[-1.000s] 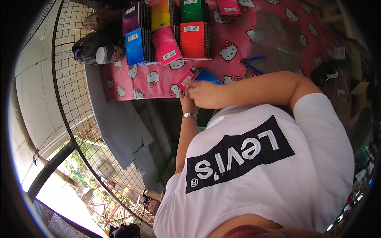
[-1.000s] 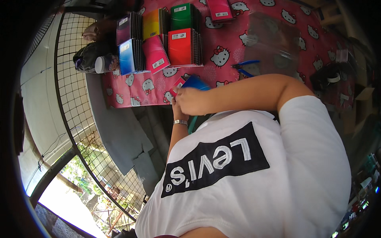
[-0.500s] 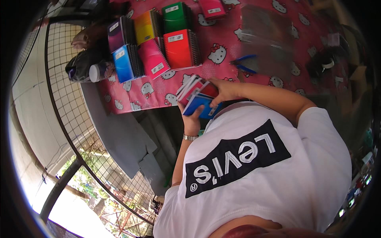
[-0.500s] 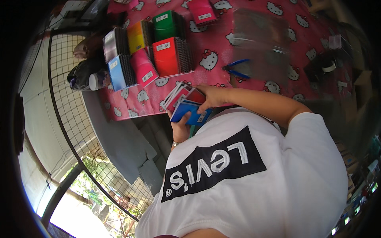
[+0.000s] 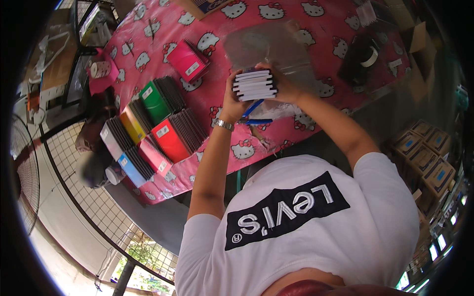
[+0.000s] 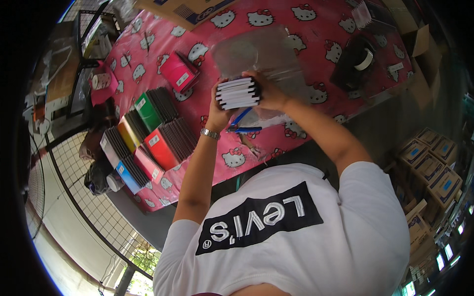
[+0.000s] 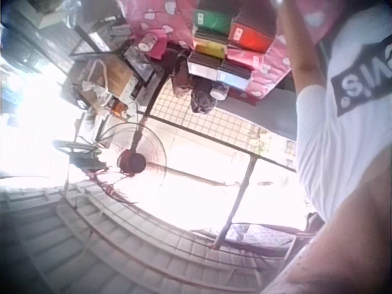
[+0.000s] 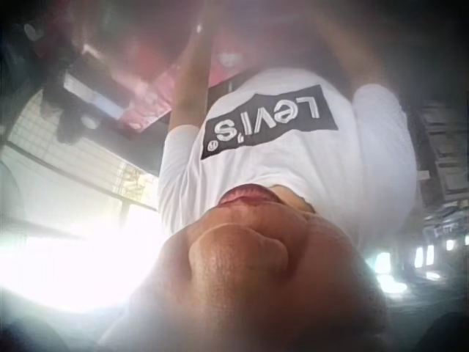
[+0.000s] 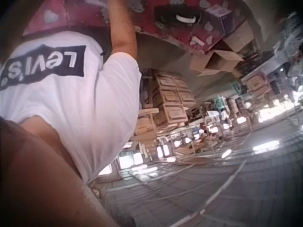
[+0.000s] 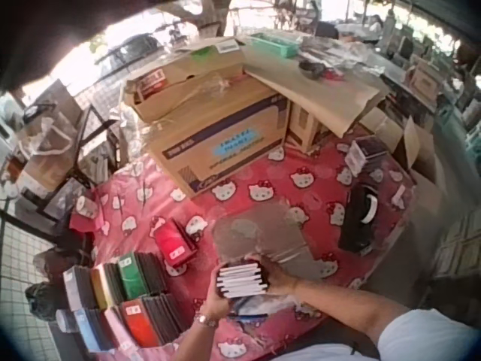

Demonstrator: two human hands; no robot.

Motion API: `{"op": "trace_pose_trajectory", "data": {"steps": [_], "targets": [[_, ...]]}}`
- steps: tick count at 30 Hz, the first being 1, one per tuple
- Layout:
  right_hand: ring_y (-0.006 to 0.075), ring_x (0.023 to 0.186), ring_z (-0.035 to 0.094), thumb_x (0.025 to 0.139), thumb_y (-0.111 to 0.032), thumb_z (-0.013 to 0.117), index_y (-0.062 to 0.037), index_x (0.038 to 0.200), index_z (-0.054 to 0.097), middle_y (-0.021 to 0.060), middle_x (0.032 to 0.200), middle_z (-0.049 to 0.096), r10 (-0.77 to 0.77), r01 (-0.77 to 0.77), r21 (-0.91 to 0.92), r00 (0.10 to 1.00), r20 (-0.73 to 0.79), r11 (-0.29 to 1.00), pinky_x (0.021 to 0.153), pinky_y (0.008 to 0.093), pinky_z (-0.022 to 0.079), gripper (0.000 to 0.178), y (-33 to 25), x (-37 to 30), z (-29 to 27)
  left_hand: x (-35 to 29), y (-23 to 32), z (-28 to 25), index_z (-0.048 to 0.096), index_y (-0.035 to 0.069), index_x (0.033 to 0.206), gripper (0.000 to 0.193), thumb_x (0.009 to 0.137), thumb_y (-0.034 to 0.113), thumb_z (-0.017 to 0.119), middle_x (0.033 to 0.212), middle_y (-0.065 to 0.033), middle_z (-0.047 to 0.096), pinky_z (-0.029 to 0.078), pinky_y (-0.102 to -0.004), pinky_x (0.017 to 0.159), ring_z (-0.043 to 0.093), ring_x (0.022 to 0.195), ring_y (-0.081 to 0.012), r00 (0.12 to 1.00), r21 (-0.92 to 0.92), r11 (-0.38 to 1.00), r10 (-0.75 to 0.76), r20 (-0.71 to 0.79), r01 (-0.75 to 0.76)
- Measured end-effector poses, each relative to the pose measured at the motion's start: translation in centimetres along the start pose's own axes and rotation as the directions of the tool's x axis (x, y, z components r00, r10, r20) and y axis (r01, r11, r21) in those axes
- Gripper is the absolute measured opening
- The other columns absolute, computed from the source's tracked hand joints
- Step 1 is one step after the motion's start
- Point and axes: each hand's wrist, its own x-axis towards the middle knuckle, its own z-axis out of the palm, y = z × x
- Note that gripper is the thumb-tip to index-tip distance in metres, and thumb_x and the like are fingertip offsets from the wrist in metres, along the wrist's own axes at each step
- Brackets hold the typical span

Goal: The person organizes several small spiral notebooks by color and places them into a clear plastic bag.

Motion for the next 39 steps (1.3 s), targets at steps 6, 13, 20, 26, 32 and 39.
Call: {"op": "trace_pose_trajectory", "data": {"steps": [6,13,20,26,32,39], "targets": [[0.0331,0.131,0.038,0.069,-0.022,0.078,-0.0075,0.131,0.038,0.0121,0.136,0.036,-0.117,0.112,-0.266,0.993,-0.003,0.958,0.112,0.0528,0.024,0.074,0.6,0.6,0.7,0.1,-0.9,0.3,0.023,0.007,0.14,0.104,0.058,0.003,0.086,0.14,-0.013,0.037,0.032,-0.0374,0.11,0.04,0.13,-0.0257,0.995,0.186,0.979,0.092,-0.032,-0.084],[0.0302,0.135,0.035,0.073,-0.023,0.074,-0.0074,0.129,0.04,0.0098,0.136,0.038,-0.18,0.217,-0.485,0.976,0.122,0.847,0.115,0.0542,0.015,0.068,1.5,1.5,-0.2,0.1,-0.5,0.5,0.031,0.005,0.134,0.092,0.06,0.004,0.085,0.132,-0.0123,0.045,0.041,-0.0355,0.103,0.049,0.12,-0.0234,0.997,0.284,0.957,0.065,-0.047,-0.049],[0.0284,0.134,0.039,0.073,-0.021,0.072,-0.0084,0.131,0.037,0.0108,0.131,0.044,-0.196,0.242,-0.473,0.97,0.145,0.847,0.117,0.0501,0.011,0.068,2.1,1.8,1.7,-1.3,-2.3,-1.0,0.034,0.003,0.13,0.084,0.062,0.004,0.083,0.127,-0.0123,0.049,0.043,-0.0332,0.098,0.052,0.114,-0.0242,0.969,0.566,0.813,0.229,-0.093,-0.138],[0.0375,0.122,0.048,0.064,-0.039,0.084,-0.008,0.14,0.033,0.0176,0.126,0.051,0.091,-0.023,-0.233,0.954,0.287,0.972,0.102,0.0468,0.039,0.097,-3.2,2.6,-0.4,-3.5,2.0,-1.0,0.048,0.002,0.119,0.056,0.071,-0.002,0.076,0.098,-0.0076,0.066,0.051,-0.0314,0.087,0.064,0.095,-0.0208,0.964,0.095,0.97,-0.204,-0.17,0.222],[0.0384,0.113,0.054,0.065,-0.027,0.085,-0.0088,0.146,0.024,0.0187,0.127,0.053,-0.101,0.11,-0.036,0.978,0.181,0.993,0.094,0.0425,0.046,0.103,-6.0,1.7,2.6,-7.1,1.8,-1.8,0.045,0.004,0.12,0.067,0.064,-0.004,0.08,0.105,-0.0097,0.064,0.05,-0.0332,0.089,0.062,0.098,-0.0205,0.97,0.427,0.901,0.166,-0.178,-0.076],[0.0369,0.108,0.058,0.063,-0.026,0.086,-0.0089,0.137,0.034,0.0169,0.12,0.056,-0.039,0.059,-0.08,0.974,0.225,0.995,0.089,0.0426,0.049,0.091,-7.1,1.0,4.4,-9.7,2.1,-2.2,0.044,0.003,0.123,0.071,0.064,-0.003,0.082,0.109,-0.0078,0.062,0.048,-0.0339,0.092,0.06,0.101,-0.0189,0.961,0.279,0.96,0.097,-0.258,-0.022]]}}
